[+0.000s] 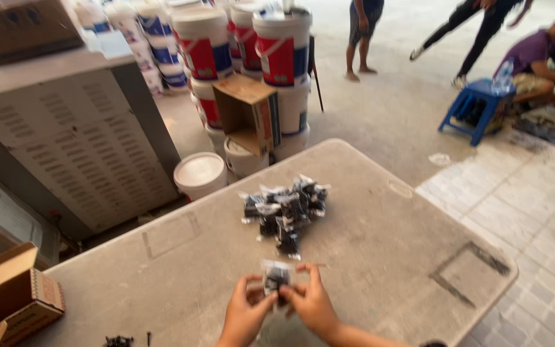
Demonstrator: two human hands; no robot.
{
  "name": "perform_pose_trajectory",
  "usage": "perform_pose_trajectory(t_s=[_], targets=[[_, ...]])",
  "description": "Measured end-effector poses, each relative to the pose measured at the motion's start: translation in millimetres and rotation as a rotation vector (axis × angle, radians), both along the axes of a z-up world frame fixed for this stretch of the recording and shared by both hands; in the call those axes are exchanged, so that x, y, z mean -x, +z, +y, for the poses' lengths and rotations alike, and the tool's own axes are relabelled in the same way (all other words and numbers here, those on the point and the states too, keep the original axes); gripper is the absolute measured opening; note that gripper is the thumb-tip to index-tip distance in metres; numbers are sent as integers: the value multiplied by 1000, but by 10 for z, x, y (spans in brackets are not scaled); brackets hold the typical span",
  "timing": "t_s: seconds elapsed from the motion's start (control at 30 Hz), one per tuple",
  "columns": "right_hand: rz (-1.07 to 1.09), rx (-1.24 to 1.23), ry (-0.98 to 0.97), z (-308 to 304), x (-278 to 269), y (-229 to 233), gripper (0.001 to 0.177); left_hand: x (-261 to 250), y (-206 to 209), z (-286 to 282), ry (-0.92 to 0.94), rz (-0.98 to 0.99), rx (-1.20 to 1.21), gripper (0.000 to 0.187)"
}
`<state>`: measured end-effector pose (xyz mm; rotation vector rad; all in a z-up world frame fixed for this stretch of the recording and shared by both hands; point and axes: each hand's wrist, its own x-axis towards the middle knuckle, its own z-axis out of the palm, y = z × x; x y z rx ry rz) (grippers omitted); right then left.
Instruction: The person uses a pink stapler to seal a small plastic bag containing black screws. They then place the sealed bag on a pile of similar packages and begin filling a new bag with screws from a pile on the table.
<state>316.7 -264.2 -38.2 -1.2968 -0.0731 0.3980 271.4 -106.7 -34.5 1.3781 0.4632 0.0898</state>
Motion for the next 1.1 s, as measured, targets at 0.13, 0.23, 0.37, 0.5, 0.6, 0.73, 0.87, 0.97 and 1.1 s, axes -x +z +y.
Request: perform_pose_trajectory(t_s=[0.13, 0.23, 0.37, 0.5, 0.6, 0.73, 0.87, 0.97, 1.1], targets=[[-218, 66, -27, -50, -309, 373, 36, -298, 764, -170, -155, -113, -369, 35], [-695, 294, -206, -55, -668, 453, 21, -655, 882, -246, -198, -422, -547, 40], [-874, 388, -448, -50, -1138, 468, 22, -1191, 743, -299, -201, -779, -1010, 48], [-847, 1038, -359, -155, -1452, -139, 30, -1480, 280, -401, -325, -536, -1630, 53], [-703, 1092, -104, -148, -1338, -101, 61, -1628, -237, -323, -403, -595, -1776, 79], [-674, 1142, 31, -104, -1290, -76, 67, -1608, -201, -350, -339, -610, -1798, 58], [-643, 1217, 119, -107, -1278, 2, 71, -1621, -207, -347, -431, -528, -1753, 61], [-641, 1308, 132, -84, -1302, -95, 72, -1579, -152, -282, -486, -508, -1734, 66], [-729, 1308, 79, -59, -1152, -25, 72, -1315, 71, -115, -633, -321, -1762, 86]])
